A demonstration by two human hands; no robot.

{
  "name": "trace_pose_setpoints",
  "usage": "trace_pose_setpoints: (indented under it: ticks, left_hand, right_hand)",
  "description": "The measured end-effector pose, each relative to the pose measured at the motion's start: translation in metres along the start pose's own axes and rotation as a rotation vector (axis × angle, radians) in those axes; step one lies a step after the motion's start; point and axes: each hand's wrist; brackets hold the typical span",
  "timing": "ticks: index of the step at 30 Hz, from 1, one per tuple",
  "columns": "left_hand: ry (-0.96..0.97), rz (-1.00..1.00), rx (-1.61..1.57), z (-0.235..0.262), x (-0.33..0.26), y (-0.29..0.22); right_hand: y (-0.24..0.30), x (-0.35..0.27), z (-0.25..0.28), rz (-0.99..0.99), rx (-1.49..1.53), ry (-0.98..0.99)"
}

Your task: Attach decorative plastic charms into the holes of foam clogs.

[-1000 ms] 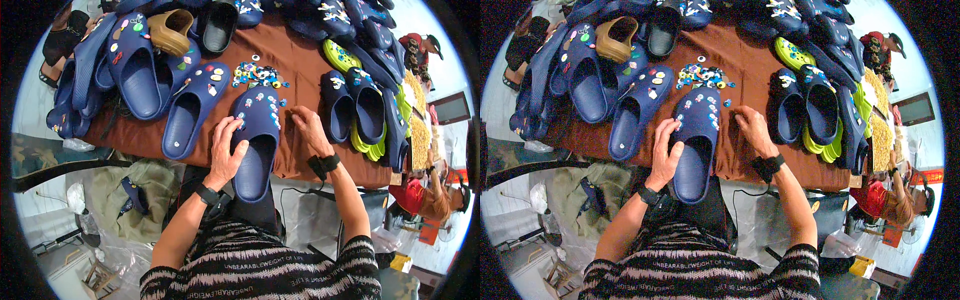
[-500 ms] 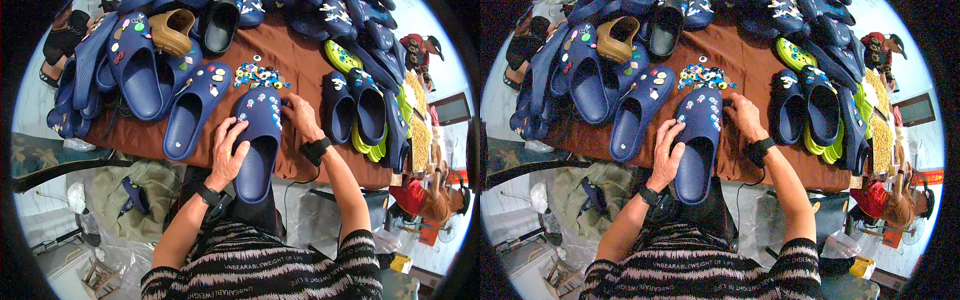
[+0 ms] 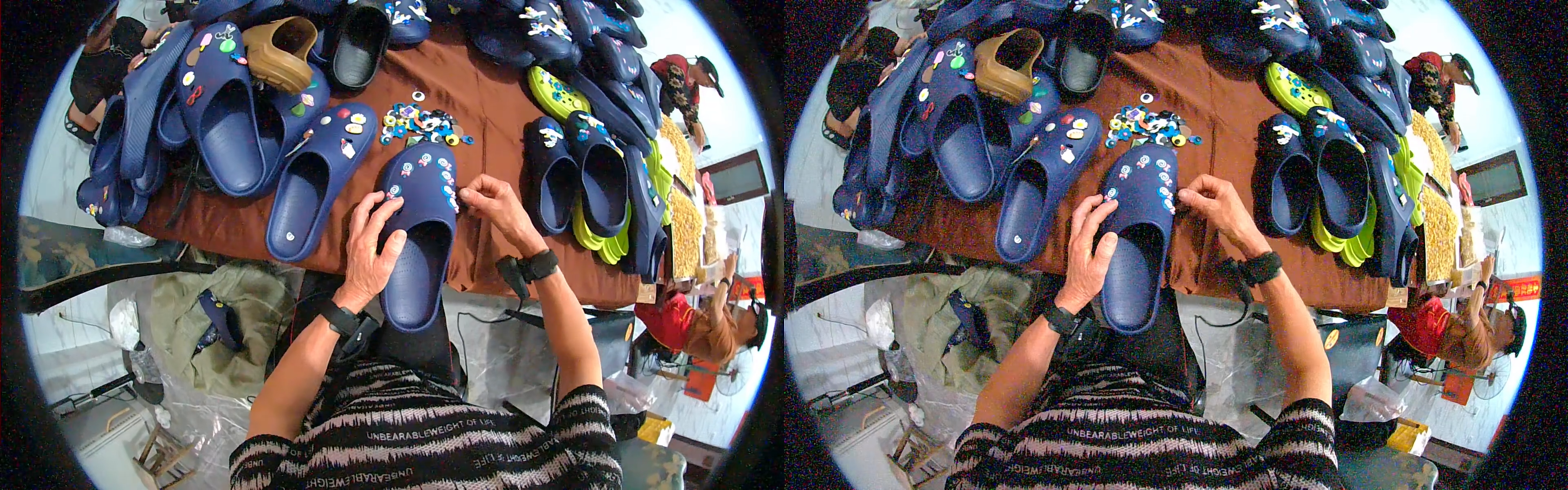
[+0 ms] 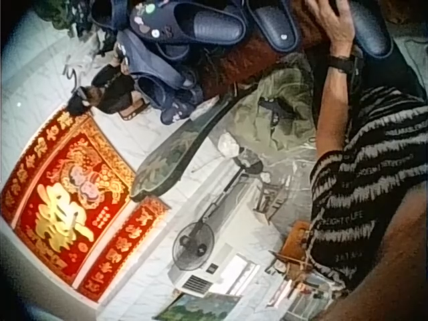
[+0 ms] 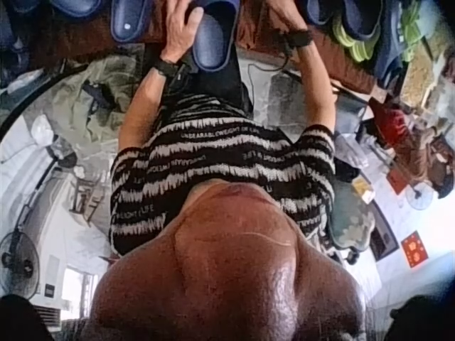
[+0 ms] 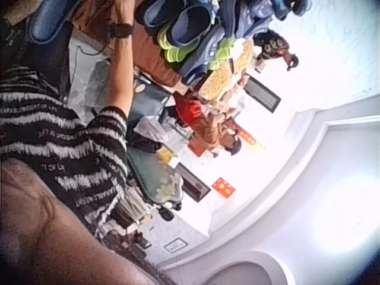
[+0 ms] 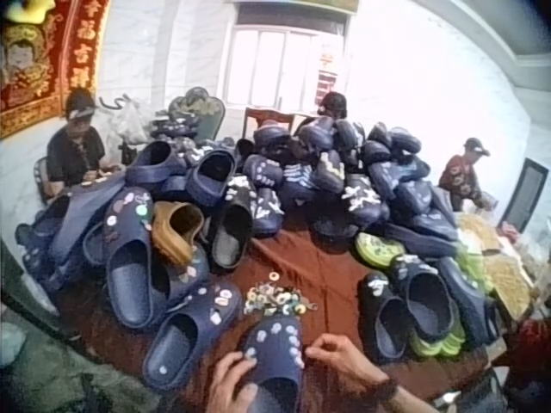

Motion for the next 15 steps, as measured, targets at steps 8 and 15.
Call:
trace_pose_setpoints:
  ticks: [8, 15]
  left_hand:
    - [0.004, -0.009, 0.005, 0.001, 0.001, 0.0]
    - [0.006, 0.01, -0.008, 0.001, 0.001, -0.002]
  right_hand:
    - [0.024, -0.027, -0.011, -0.007, 0.084, 0.092]
    - [0.037, -0.026, -0.014, 0.035, 0.019, 0.082]
Point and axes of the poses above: each hand's wrist, its own x-axis towards the middle knuckle, its own z-axis out of the back of the hand, y = z × x, and after that the axes turned 11 degrees about -y, right-handed
